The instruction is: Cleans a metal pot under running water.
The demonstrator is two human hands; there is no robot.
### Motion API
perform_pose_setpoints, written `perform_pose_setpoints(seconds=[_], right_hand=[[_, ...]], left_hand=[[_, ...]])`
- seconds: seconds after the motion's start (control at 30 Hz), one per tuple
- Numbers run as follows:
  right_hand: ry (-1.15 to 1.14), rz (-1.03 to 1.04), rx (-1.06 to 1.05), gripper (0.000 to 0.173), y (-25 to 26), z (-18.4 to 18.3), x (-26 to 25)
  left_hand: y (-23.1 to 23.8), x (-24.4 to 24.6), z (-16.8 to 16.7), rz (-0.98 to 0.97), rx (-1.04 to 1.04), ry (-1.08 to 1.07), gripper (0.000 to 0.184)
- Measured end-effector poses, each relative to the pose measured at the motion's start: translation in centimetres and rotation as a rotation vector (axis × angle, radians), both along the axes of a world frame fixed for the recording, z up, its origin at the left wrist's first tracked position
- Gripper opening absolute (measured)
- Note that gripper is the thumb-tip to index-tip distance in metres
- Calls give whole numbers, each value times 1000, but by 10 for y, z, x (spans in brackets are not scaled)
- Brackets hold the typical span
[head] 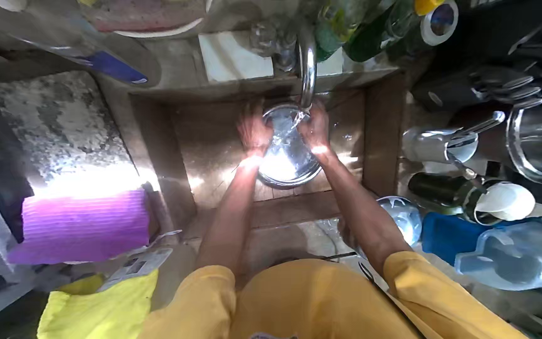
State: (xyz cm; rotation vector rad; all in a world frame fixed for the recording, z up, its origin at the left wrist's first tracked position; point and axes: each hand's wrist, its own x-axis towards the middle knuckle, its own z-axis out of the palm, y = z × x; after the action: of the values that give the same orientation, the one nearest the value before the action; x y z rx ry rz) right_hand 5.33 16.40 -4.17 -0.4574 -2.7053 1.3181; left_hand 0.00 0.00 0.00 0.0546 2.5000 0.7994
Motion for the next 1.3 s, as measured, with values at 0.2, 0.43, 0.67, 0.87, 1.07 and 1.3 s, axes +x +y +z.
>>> perform_pose_setpoints(seconds=[0.2, 0.43, 0.67, 0.87, 1.07, 1.3], right_hand=[[-274, 202, 251, 42, 13, 9, -20], [-412, 430, 108, 28, 30, 61, -4], [-354, 335, 109, 19, 14, 80, 55], [-411, 224, 157, 21, 7, 93, 67], [-372, 166, 81, 20, 11, 94, 70], [-461, 127, 156, 22, 6, 103, 63]], left_hand=[[3, -5, 5, -58, 65, -183, 39], [-3, 35, 12, -281, 306, 222, 33], [-42, 29, 26, -222, 300, 19, 35], [-28, 33, 24, -228, 378, 35, 37], [-30, 4, -44, -426, 419, 286, 35], [-5, 24, -18, -477, 467, 274, 38]])
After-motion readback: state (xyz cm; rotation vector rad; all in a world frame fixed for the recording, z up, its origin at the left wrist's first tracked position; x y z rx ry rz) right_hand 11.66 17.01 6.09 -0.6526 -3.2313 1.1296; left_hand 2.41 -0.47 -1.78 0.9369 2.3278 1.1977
